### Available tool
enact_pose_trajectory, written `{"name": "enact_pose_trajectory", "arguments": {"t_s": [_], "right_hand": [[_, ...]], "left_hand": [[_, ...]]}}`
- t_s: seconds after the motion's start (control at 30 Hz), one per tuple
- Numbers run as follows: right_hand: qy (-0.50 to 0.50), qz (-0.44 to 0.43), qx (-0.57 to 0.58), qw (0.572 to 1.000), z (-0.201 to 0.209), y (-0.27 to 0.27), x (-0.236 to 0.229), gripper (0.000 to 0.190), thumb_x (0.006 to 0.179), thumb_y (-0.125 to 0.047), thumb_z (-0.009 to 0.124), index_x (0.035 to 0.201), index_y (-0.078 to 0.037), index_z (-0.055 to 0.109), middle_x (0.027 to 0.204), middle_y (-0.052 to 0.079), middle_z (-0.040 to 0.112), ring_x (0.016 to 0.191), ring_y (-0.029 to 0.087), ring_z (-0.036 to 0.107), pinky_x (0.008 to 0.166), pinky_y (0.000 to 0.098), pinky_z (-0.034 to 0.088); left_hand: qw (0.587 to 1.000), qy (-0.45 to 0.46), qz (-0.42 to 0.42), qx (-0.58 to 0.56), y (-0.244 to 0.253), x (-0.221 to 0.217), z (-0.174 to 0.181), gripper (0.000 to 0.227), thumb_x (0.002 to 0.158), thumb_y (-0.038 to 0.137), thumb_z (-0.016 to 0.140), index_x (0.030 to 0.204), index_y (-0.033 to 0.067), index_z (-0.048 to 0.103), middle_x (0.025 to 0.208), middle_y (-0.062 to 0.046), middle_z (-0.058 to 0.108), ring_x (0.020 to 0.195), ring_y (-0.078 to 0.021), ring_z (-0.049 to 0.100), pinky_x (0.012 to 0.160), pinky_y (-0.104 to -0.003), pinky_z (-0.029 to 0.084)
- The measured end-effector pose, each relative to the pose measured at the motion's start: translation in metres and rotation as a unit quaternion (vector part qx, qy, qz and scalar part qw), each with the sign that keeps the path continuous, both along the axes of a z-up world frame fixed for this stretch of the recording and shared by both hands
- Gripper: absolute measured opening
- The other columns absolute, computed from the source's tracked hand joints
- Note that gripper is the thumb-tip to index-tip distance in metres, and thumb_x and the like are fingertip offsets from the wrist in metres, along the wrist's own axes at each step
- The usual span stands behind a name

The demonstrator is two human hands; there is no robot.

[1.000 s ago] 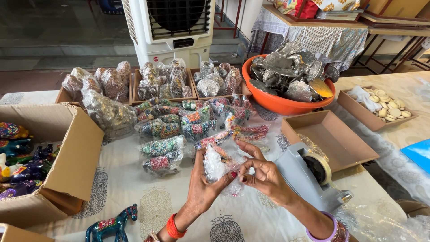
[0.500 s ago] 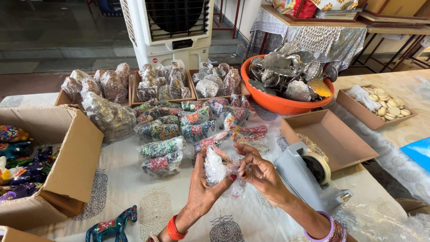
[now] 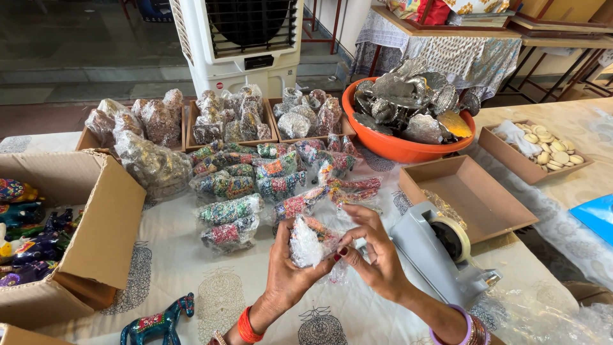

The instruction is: Wrapping decorative animal figurines in bubble wrap and cleaning them with a cloth.

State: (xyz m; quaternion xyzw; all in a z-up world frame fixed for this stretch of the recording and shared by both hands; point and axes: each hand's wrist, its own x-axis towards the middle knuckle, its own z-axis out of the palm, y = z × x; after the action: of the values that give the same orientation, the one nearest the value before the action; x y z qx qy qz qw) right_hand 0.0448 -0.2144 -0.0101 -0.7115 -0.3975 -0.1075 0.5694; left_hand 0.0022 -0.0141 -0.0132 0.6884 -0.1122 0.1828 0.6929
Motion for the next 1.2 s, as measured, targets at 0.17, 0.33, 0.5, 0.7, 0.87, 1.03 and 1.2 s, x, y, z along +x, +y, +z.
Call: {"name": "enact_pose_trajectory", "arguments": {"t_s": [0.17, 0.33, 0.5, 0.7, 0.87, 1.03, 1.2], "right_hand": [[-0.316, -0.161, -0.075, 0.932, 0.004, -0.001, -0.006, 0.019, 0.089, -0.019, 0.074, 0.105, -0.015, 0.066, 0.134, 0.013, 0.051, 0.133, 0.034, 0.049, 0.117, 0.0517, 0.036], [-0.278, -0.142, -0.060, 0.948, 0.005, -0.001, -0.006, 0.020, 0.089, -0.016, 0.076, 0.105, -0.013, 0.064, 0.133, 0.014, 0.053, 0.132, 0.037, 0.049, 0.119, 0.0526, 0.037], [-0.119, -0.069, -0.036, 0.990, 0.002, -0.003, -0.007, 0.016, 0.092, -0.009, 0.073, 0.106, -0.010, 0.064, 0.137, 0.015, 0.052, 0.133, 0.032, 0.051, 0.108, 0.0432, 0.045], [0.085, 0.078, 0.019, 0.993, -0.002, -0.011, -0.005, 0.012, 0.097, -0.005, 0.069, 0.107, -0.002, 0.062, 0.140, 0.016, 0.050, 0.138, 0.028, 0.047, 0.116, 0.0438, 0.038], [0.283, 0.181, 0.032, 0.941, 0.003, -0.022, 0.004, 0.013, 0.096, -0.007, 0.068, 0.105, -0.002, 0.061, 0.135, 0.012, 0.047, 0.124, 0.022, 0.053, 0.097, 0.0419, 0.052], [0.244, 0.216, 0.035, 0.945, 0.006, -0.025, 0.006, 0.015, 0.096, -0.007, 0.072, 0.105, -0.002, 0.062, 0.135, 0.014, 0.049, 0.133, 0.024, 0.054, 0.113, 0.0399, 0.048], [0.486, 0.274, 0.058, 0.828, 0.025, -0.016, -0.001, 0.048, 0.072, -0.009, 0.088, 0.106, -0.010, 0.053, 0.123, 0.009, 0.060, 0.119, 0.019, 0.060, 0.097, 0.0317, 0.056]], "left_hand": [[0.999, -0.034, -0.009, 0.006, -0.002, -0.002, 0.000, 0.062, 0.070, 0.016, 0.091, 0.118, 0.0034, 0.053, 0.099, -0.007, 0.076, 0.091, -0.0117, 0.072, 0.080, -0.031, 0.061], [0.999, -0.002, -0.033, -0.013, -0.003, -0.004, 0.003, 0.061, 0.070, 0.017, 0.090, 0.117, 0.0042, 0.054, 0.096, -0.007, 0.078, 0.087, -0.0110, 0.074, 0.077, -0.030, 0.062], [0.999, -0.010, -0.035, -0.004, -0.001, -0.004, 0.000, 0.061, 0.068, 0.017, 0.091, 0.115, 0.0038, 0.056, 0.096, -0.007, 0.079, 0.087, -0.0111, 0.075, 0.078, -0.030, 0.063], [0.985, -0.114, 0.004, 0.126, 0.006, -0.004, -0.009, 0.062, 0.068, 0.021, 0.095, 0.114, 0.0040, 0.057, 0.092, -0.009, 0.078, 0.084, -0.0157, 0.079, 0.073, -0.031, 0.062], [0.967, -0.185, -0.006, 0.177, 0.008, -0.002, -0.014, 0.064, 0.070, 0.025, 0.097, 0.117, 0.0051, 0.058, 0.095, -0.009, 0.078, 0.082, -0.0210, 0.080, 0.070, -0.033, 0.064], [0.936, -0.283, -0.022, 0.209, 0.013, -0.005, -0.005, 0.062, 0.072, 0.024, 0.095, 0.120, 0.0086, 0.060, 0.107, -0.007, 0.077, 0.085, -0.0224, 0.078, 0.072, -0.033, 0.063], [0.875, -0.372, -0.083, 0.299, 0.015, -0.008, -0.007, 0.055, 0.079, 0.020, 0.090, 0.124, 0.0112, 0.058, 0.119, -0.003, 0.076, 0.090, -0.0201, 0.075, 0.071, -0.033, 0.060]]}}
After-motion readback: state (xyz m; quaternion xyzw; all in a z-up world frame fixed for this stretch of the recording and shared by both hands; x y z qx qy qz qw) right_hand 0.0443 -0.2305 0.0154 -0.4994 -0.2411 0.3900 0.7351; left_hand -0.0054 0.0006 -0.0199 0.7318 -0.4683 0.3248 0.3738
